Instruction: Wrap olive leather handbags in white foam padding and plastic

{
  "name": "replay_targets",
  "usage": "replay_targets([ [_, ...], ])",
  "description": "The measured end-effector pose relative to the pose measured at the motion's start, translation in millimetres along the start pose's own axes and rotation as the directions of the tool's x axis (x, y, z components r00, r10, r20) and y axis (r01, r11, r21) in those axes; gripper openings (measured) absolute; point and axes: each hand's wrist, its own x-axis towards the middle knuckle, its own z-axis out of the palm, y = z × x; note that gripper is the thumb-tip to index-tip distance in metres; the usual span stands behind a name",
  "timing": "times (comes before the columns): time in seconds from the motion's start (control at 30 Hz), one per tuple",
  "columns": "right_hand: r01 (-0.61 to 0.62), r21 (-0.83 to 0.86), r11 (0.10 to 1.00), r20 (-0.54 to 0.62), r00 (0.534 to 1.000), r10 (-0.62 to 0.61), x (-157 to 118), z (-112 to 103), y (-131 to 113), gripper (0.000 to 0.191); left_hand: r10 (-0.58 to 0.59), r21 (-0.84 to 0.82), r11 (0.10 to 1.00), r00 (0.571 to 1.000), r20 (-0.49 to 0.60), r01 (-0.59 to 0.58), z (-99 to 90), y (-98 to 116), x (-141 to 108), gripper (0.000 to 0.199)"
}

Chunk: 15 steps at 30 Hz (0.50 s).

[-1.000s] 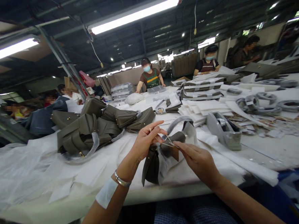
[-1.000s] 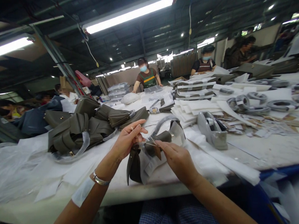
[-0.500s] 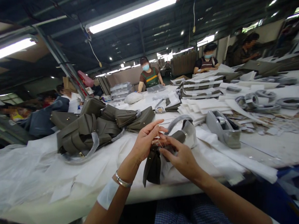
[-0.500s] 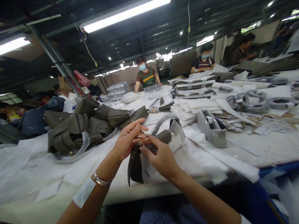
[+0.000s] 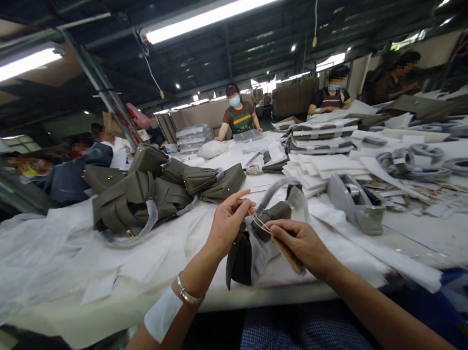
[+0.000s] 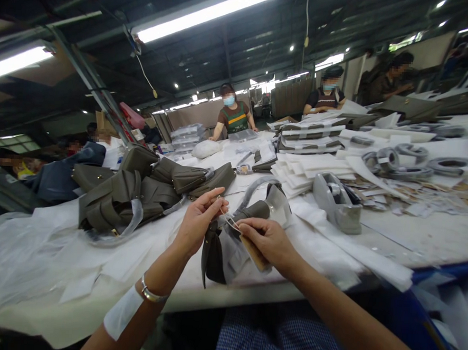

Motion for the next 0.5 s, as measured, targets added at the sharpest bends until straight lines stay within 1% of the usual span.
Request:
replay_targets([
  [0.07, -0.025, 0.033, 0.999, 0.073, 0.997, 0.022, 0, 0, -1, 0.036, -0.020, 0.023, 1.000, 0.998, 0.051, 0.018, -2.1, 3, 0, 0.043],
  [0.13, -0.044, 0.052, 0.998, 0.123, 0.992, 0.037, 0, 0, -2, 0.035, -0.040, -0.028, 0.999, 0.998, 0.044, 0.041, -5.1, 4, 0, 0.048],
  [0.23, -0.075, 0.088, 0.993, 0.114, 0.991, 0.065, -1, -1, -2, 0.036, -0.049, -0.079, 0.996, 0.999, -0.022, 0.047, -9.9, 0, 2, 0.050],
  [0.33, -0.067, 0.085, 0.994, 0.059, 0.996, 0.062, -3, -5, -2, 0.035, -0.008, -0.048, 0.999, 0.992, -0.130, 0.002, -14.1, -6, 6, 0.041],
  [0.4, -0.034, 0.041, 0.999, 0.039, 0.999, 0.032, -3, -9, -1, 0.035, -0.012, -0.077, 0.997, 0.975, -0.220, -0.005, -17.3, -11, 8, 0.035],
  [0.43, -0.015, 0.007, 1.000, 0.038, 0.999, 0.015, -3, -10, -1, 0.034, -0.047, -0.094, 0.995, 0.967, -0.250, 0.024, -19.3, -14, 8, 0.035],
  [0.5, 0.020, -0.076, 0.997, 0.047, 0.999, -0.016, 0, -12, 0, 0.033, -0.163, -0.110, 0.984, 0.954, -0.252, 0.139, -24.9, -19, 8, 0.039],
])
